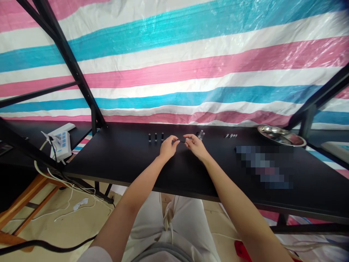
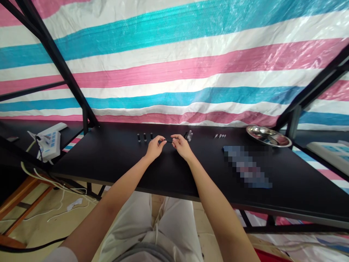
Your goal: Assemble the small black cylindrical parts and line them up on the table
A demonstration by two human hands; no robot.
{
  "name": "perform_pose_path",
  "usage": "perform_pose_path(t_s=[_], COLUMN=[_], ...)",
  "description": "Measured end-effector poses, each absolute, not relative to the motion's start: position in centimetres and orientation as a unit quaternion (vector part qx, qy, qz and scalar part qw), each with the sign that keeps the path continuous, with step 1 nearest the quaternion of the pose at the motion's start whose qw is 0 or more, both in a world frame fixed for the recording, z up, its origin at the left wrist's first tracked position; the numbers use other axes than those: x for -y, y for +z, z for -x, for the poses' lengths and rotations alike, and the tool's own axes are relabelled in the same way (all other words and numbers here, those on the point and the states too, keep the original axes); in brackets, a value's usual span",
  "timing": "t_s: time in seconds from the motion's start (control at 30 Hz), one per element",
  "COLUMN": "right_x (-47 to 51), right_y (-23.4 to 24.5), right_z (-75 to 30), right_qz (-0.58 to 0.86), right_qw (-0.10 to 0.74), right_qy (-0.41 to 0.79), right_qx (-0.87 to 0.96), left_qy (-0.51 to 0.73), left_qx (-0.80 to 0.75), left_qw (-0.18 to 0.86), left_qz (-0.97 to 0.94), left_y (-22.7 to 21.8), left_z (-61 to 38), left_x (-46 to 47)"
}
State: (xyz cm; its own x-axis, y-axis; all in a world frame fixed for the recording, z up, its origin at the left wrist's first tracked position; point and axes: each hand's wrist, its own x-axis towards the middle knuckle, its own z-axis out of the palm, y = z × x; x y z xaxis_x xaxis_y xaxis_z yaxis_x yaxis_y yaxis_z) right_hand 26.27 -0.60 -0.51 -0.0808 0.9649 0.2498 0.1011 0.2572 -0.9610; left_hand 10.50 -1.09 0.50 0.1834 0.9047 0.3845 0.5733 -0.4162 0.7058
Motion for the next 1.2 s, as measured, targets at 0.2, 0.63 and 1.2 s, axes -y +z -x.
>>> perform_pose_path(t_s=[0.2,0.63,1.2], right_x=[0.9,1.1,0.8], right_y=[-0.1,0.1,-0.8], right_z=[-26.8,-26.3,-27.2], right_qz=[0.423,0.394,0.482], right_qw=[0.501,0.485,0.389], right_qy=[0.491,0.52,0.355], right_qx=[0.574,0.583,0.701], left_qy=[0.329,0.4,0.443], left_qx=[-0.499,-0.534,-0.462], left_qw=[0.188,0.228,0.231], left_qz=[-0.779,-0.709,-0.733], left_y=[1.1,0.8,0.4], left_z=[-10.5,-10.9,-10.7], left_x=[1.9,1.2,1.2])
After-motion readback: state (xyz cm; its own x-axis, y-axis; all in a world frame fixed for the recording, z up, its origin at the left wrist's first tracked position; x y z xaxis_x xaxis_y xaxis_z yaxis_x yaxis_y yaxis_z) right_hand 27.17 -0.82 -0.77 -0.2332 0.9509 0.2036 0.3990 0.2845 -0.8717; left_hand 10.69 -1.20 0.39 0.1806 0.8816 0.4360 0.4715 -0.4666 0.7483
